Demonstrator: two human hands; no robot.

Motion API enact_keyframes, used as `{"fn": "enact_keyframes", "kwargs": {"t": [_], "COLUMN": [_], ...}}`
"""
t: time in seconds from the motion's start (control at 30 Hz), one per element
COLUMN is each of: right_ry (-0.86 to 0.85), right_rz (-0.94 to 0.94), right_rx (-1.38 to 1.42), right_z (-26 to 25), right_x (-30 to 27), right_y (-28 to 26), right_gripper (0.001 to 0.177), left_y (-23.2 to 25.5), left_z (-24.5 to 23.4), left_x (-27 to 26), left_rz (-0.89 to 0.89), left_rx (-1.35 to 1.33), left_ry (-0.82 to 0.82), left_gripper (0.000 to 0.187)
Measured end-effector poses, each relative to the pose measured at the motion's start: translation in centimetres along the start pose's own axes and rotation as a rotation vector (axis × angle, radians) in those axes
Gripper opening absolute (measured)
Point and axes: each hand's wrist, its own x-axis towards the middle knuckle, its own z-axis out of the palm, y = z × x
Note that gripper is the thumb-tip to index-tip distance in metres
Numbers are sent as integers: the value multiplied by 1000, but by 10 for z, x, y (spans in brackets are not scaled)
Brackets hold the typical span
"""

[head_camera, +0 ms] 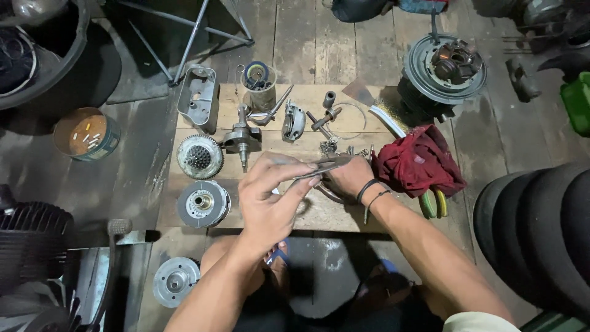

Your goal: The person is cleaning a metal ring, first by wiping it with a red cloth and then by using a small metal tool to scrape out dirt from the grooves.

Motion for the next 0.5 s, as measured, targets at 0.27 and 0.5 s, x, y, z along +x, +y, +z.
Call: {"fn": "enact_keyframes", "kwargs": {"t": [0.27, 0.5], "right_ry": [-199, -296], "right_rz": [119, 154], "right_rx": [38, 129], "right_z": [-48, -21], "right_x": [24, 25], "right_y": [-18, -10], "right_gripper": [15, 10], "left_y": [11, 11], "left_z": [4, 2], "left_x": [4, 2], "left_rz": [226, 337], "left_rx": [-82, 101], "left_ry": [7, -2], "left_gripper": [11, 7]}}
